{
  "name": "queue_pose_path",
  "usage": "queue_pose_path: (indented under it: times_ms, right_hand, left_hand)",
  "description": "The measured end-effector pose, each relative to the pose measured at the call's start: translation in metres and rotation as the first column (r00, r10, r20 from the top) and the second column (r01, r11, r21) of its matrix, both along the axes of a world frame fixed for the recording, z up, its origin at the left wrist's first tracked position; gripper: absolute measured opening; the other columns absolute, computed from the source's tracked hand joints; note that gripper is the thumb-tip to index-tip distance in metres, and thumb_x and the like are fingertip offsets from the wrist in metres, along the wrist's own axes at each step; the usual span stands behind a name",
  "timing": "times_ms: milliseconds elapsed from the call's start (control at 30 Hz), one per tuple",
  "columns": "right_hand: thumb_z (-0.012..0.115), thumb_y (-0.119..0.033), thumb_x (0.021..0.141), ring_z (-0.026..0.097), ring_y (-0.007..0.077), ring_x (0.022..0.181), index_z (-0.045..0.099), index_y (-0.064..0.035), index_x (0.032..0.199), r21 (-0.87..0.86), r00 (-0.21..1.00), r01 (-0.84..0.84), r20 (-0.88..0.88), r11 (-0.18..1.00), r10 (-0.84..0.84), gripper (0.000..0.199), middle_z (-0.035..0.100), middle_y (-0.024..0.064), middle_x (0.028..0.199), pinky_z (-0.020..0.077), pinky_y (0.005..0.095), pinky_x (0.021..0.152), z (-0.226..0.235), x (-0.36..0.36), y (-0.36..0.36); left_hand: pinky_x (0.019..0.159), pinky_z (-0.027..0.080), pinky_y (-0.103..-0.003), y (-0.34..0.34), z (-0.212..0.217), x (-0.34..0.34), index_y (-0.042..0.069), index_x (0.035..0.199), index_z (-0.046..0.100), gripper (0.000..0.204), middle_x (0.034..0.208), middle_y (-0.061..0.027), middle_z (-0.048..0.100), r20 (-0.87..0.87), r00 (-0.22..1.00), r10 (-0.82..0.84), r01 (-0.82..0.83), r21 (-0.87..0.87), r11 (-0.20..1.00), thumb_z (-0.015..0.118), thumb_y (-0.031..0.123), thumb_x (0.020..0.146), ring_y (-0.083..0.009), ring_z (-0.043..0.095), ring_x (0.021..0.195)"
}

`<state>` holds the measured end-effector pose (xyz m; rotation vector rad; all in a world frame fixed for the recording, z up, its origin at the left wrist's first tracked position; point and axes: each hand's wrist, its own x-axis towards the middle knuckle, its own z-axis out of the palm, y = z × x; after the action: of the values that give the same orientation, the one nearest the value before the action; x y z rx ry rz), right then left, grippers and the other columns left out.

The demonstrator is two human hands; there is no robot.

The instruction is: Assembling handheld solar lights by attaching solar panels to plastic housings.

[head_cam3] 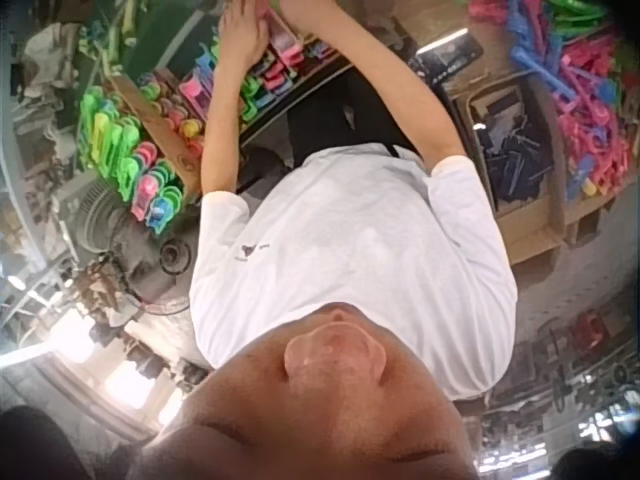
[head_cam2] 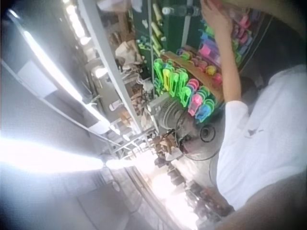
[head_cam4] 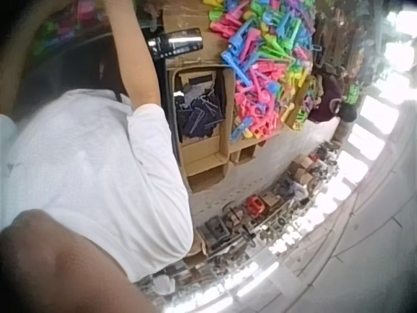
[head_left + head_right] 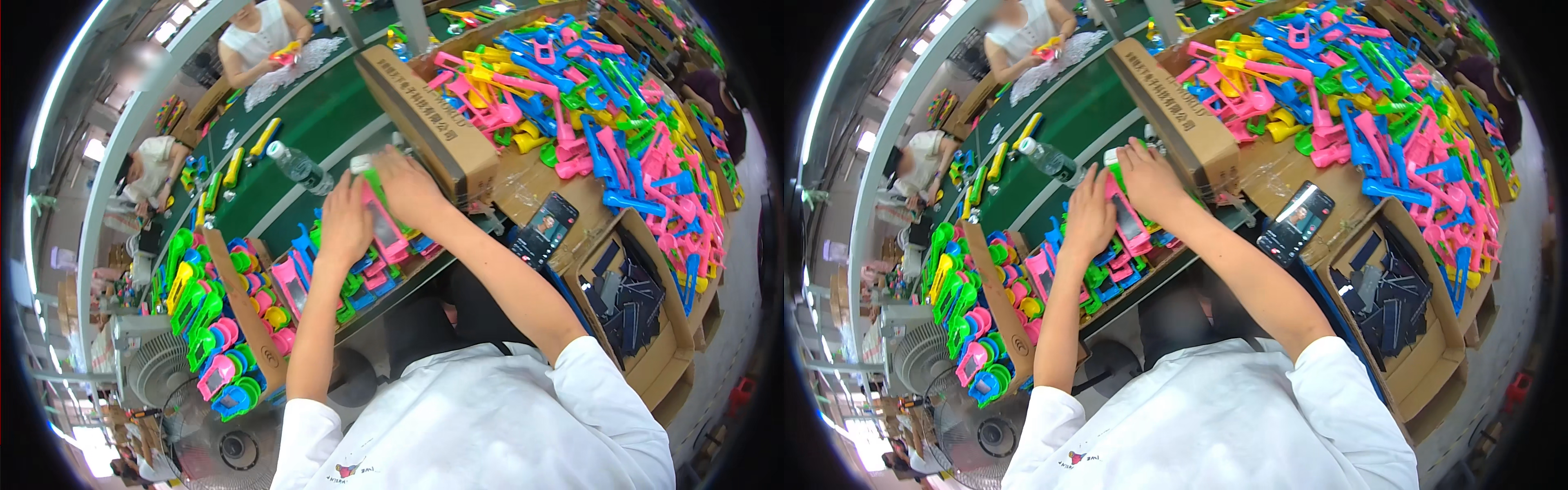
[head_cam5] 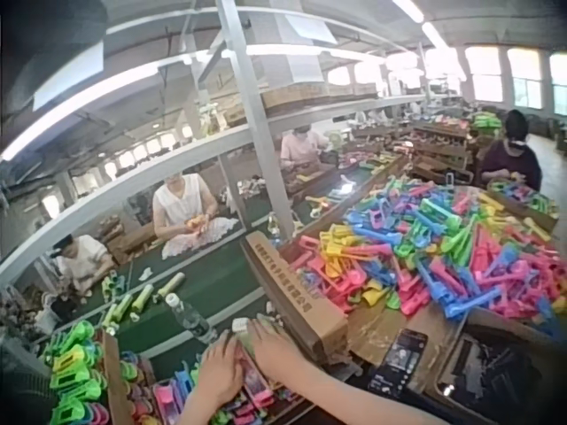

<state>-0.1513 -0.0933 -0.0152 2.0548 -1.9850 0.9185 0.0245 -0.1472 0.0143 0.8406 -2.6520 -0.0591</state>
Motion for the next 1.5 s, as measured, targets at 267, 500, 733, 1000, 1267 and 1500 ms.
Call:
queue_pose_path:
  times_ms: [267, 500, 733, 1000, 1267, 1500]
  right_hand:
    - [0.053, -0.014, 0.094, 0.039, 0.0437, 0.148, 0.052, 0.012, 0.141, 0.016, 0.992, 0.103, -0.068, 0.995, -0.102, 0.053, 0.043, 0.0321, 0.155, 0.0362, 0.0457, 0.121, 0.0, 0.008, 0.002]
    - [0.054, -0.015, 0.093, 0.042, 0.0443, 0.146, 0.053, 0.0157, 0.137, -0.053, 0.96, 0.166, -0.218, 0.985, -0.173, 0.054, 0.046, 0.0326, 0.152, 0.0391, 0.049, 0.118, -0.008, 0.003, 0.005]
    - [0.058, -0.022, 0.095, 0.039, 0.0473, 0.146, 0.052, 0.0068, 0.144, -0.026, 0.979, 0.133, -0.152, 0.991, -0.135, 0.057, 0.044, 0.0322, 0.153, 0.0374, 0.0528, 0.118, 0.003, 0.0, 0.007]
    - [0.06, -0.039, 0.096, 0.039, 0.0443, 0.147, 0.057, -0.0015, 0.143, -0.091, 0.997, -0.05, 0.061, 0.995, 0.056, 0.06, 0.052, 0.0228, 0.151, 0.0338, 0.0594, 0.117, -0.012, 0.0, -0.011]
    - [0.057, -0.051, 0.098, 0.038, 0.0423, 0.148, 0.059, -0.0002, 0.141, 0.031, 0.999, -0.019, -0.041, 0.999, 0.02, 0.066, 0.055, 0.0225, 0.148, 0.0308, 0.058, 0.119, -0.022, 0.005, -0.02]
    - [0.054, -0.051, 0.102, 0.035, 0.0429, 0.15, 0.056, 0.0001, 0.143, -0.062, 0.991, -0.069, 0.109, 0.996, 0.076, 0.066, 0.042, 0.0234, 0.159, 0.0306, 0.058, 0.12, -0.021, -0.001, -0.018]
  left_hand:
    - [0.114, 0.037, -0.052, -0.001, 0.009, 0.003, -0.001, 0.146, 0.046, 0.059, 0.14, -0.0242, 0.054, -0.008, 0.999, -0.042, 0.042, 0.078, 0.996, 0.053, 0.005, 0.088, -0.0427, 0.05, 0.131]
    - [0.111, 0.041, -0.051, 0.0, 0.01, -0.004, -0.002, 0.145, 0.048, 0.053, 0.137, -0.0255, 0.056, -0.008, 1.0, -0.005, 0.006, 0.151, 0.989, 0.047, 0.003, 0.092, -0.0438, 0.052, 0.129]
    - [0.121, 0.033, -0.051, -0.01, 0.004, -0.005, -0.006, 0.145, 0.049, 0.053, 0.149, -0.0264, 0.048, -0.002, 1.0, -0.018, 0.018, 0.102, 0.995, 0.046, 0.001, 0.092, -0.0432, 0.041, 0.143]
    - [0.119, 0.033, -0.051, -0.016, 0.003, -0.004, -0.004, 0.148, 0.046, 0.054, 0.154, -0.0252, 0.042, 0.047, 0.998, -0.05, 0.04, 0.175, 0.984, 0.045, 0.005, 0.095, -0.044, 0.041, 0.142]
    - [0.114, 0.037, -0.051, -0.018, 0.003, -0.001, 0.004, 0.152, 0.044, 0.053, 0.154, -0.0239, 0.04, 0.047, 0.998, -0.035, 0.024, 0.221, 0.975, 0.045, 0.014, 0.099, -0.0431, 0.045, 0.139]
    - [0.114, 0.037, -0.051, -0.019, 0.002, 0.003, 0.005, 0.154, 0.042, 0.055, 0.153, -0.0241, 0.041, 0.033, 0.999, -0.043, 0.035, 0.22, 0.975, 0.046, 0.016, 0.1, -0.0424, 0.045, 0.139]
